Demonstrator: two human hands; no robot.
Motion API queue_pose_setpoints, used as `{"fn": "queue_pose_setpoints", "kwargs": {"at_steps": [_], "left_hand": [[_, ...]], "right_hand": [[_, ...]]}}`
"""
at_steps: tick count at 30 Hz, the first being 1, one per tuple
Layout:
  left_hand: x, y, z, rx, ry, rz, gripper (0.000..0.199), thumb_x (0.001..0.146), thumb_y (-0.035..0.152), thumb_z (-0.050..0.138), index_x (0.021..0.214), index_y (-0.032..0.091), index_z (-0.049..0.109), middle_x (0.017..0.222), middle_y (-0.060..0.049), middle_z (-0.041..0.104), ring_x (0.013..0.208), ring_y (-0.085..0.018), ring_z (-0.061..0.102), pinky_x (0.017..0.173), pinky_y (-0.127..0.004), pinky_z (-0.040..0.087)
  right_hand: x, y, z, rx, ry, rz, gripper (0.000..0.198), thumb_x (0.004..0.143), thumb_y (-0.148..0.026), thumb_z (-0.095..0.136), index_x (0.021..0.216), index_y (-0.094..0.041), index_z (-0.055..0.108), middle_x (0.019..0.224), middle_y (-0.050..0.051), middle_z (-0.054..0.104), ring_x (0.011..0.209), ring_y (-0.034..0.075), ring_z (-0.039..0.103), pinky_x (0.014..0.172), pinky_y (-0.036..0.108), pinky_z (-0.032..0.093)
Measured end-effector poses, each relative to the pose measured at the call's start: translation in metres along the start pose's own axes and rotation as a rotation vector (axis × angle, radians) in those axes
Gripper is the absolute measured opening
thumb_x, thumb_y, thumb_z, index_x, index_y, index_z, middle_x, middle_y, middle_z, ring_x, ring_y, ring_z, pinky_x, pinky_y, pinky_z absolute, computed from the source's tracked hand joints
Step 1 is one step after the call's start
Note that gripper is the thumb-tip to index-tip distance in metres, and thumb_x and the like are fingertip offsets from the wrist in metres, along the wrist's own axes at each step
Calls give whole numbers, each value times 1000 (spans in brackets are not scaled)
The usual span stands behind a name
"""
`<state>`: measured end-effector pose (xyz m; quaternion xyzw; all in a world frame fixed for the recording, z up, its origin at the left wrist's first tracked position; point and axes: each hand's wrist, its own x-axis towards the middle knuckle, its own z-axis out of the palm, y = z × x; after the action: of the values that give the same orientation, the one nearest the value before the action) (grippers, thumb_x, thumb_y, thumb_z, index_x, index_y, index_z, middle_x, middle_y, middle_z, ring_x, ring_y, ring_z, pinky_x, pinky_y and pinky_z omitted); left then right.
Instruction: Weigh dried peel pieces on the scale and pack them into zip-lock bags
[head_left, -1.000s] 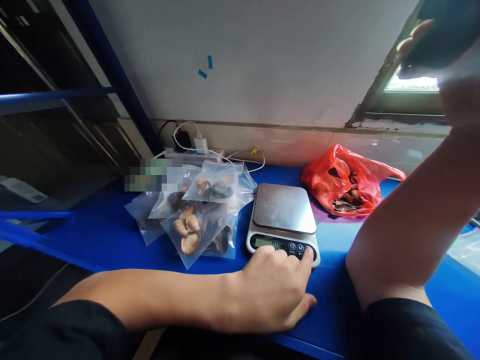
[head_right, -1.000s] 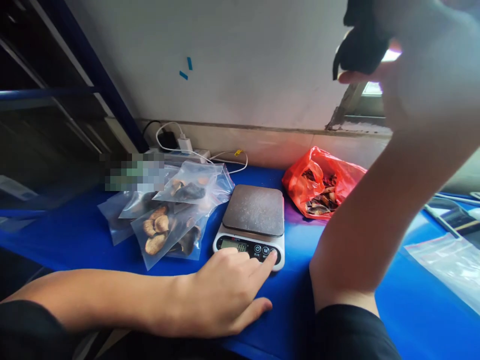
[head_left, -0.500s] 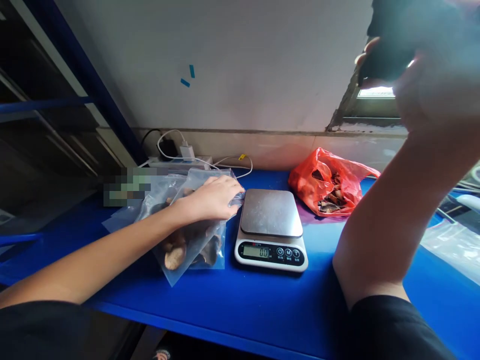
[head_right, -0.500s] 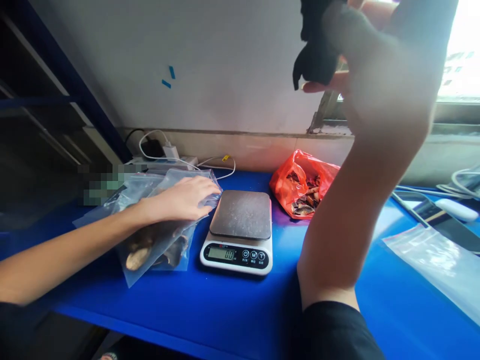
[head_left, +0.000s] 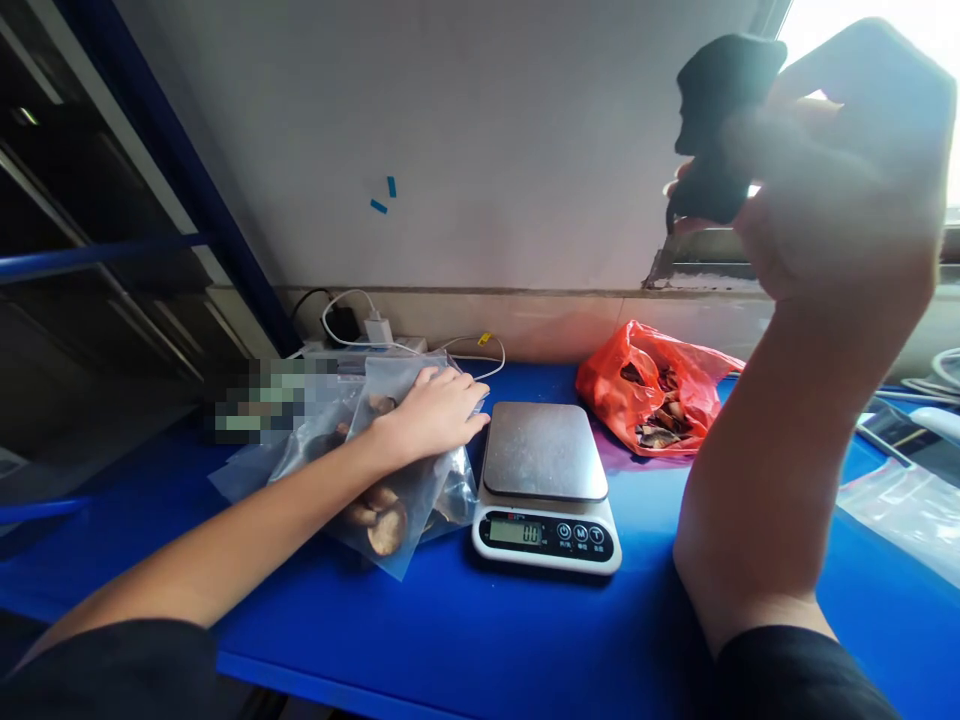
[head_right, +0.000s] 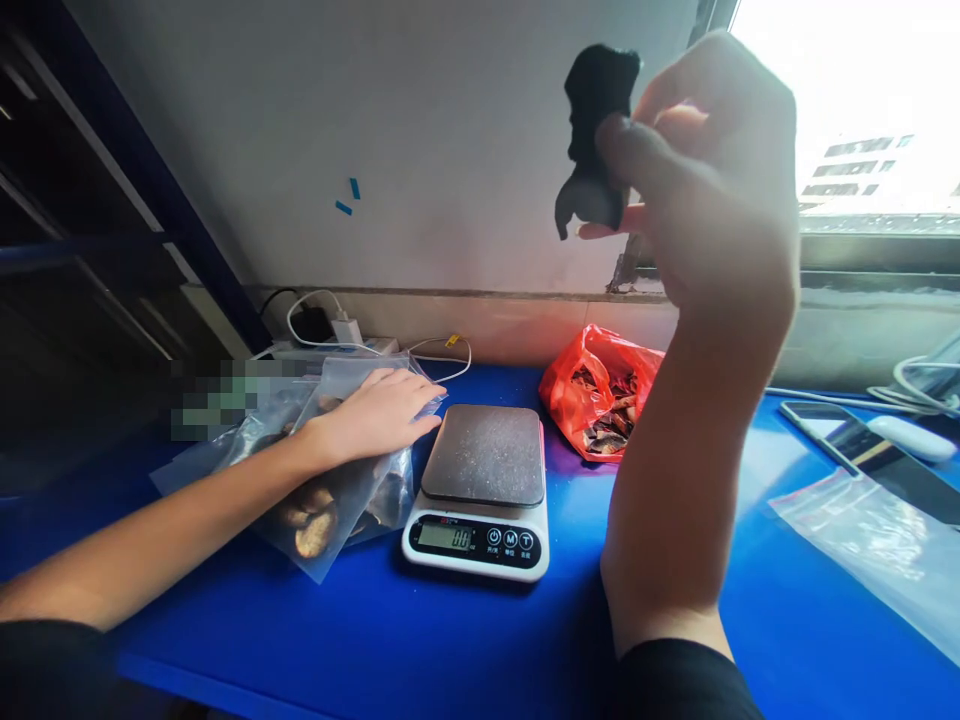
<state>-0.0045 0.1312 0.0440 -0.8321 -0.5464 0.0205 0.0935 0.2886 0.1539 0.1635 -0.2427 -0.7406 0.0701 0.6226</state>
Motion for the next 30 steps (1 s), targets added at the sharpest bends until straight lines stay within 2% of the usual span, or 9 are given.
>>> {"fn": "queue_pose_setpoints", "kwargs": {"at_steps": [2,7,9,12,14,16,21,26,30], "left_hand": [[-12,-1,1,-21,23,22,40,97,37,49,130,17,61,132,-12,64,126,-32,54,108,-52,37],[-33,-7,11,-87,37,65,34,98,36,49,125,22,65,130,-8,66,122,-27,58,108,-47,38],[-37,-8,15,-108,58,62,34,98,35,49,124,22,65,129,-7,67,121,-26,59,110,-49,36],[-40,-10,21,-136,90,80,34,98,34,49,125,22,65,129,-8,67,122,-27,58,112,-53,33],[-40,-12,24,-152,122,99,35,98,34,47,125,21,64,128,-9,67,123,-29,58,111,-56,34],[-39,-16,29,-169,166,120,36,97,35,46,124,21,66,126,-10,69,121,-31,59,109,-57,35],[-35,-21,34,-208,223,139,38,95,42,44,119,25,69,122,-8,71,117,-32,62,109,-56,36],[-36,-18,30,-203,190,126,41,94,40,42,120,23,69,124,-9,70,119,-31,60,109,-56,36],[-36,-19,29,-191,183,135,42,94,41,41,120,24,69,124,-9,70,119,-32,61,108,-56,36]], "right_hand": [[5,-3,8,40,38,66,8,85,-27,62,81,-22,58,73,-8,70,70,12,70,48,25,43],[14,2,64,145,-125,170,14,85,-20,65,80,-22,52,69,-7,65,56,6,64,48,18,47],[5,12,93,150,-199,111,17,85,-18,65,79,-21,49,66,-7,61,54,5,62,49,17,48],[-27,33,118,27,-176,79,19,82,-16,67,78,-21,49,68,-4,63,62,9,64,54,20,51],[-58,44,114,-131,-140,63,15,84,-18,65,80,-21,51,76,-1,66,68,11,65,58,23,54],[-91,48,96,-243,-159,78,10,87,-21,61,83,-21,52,81,1,68,67,11,65,59,24,54],[-152,29,45,-364,-74,164,8,89,-27,61,85,-24,55,80,1,66,67,14,66,61,31,61],[-168,5,29,-293,54,235,8,87,-27,66,85,-24,59,79,1,65,64,14,64,61,34,65],[-164,0,29,-182,84,344,10,86,-28,66,84,-23,57,77,1,62,66,14,65,54,27,62]]}}
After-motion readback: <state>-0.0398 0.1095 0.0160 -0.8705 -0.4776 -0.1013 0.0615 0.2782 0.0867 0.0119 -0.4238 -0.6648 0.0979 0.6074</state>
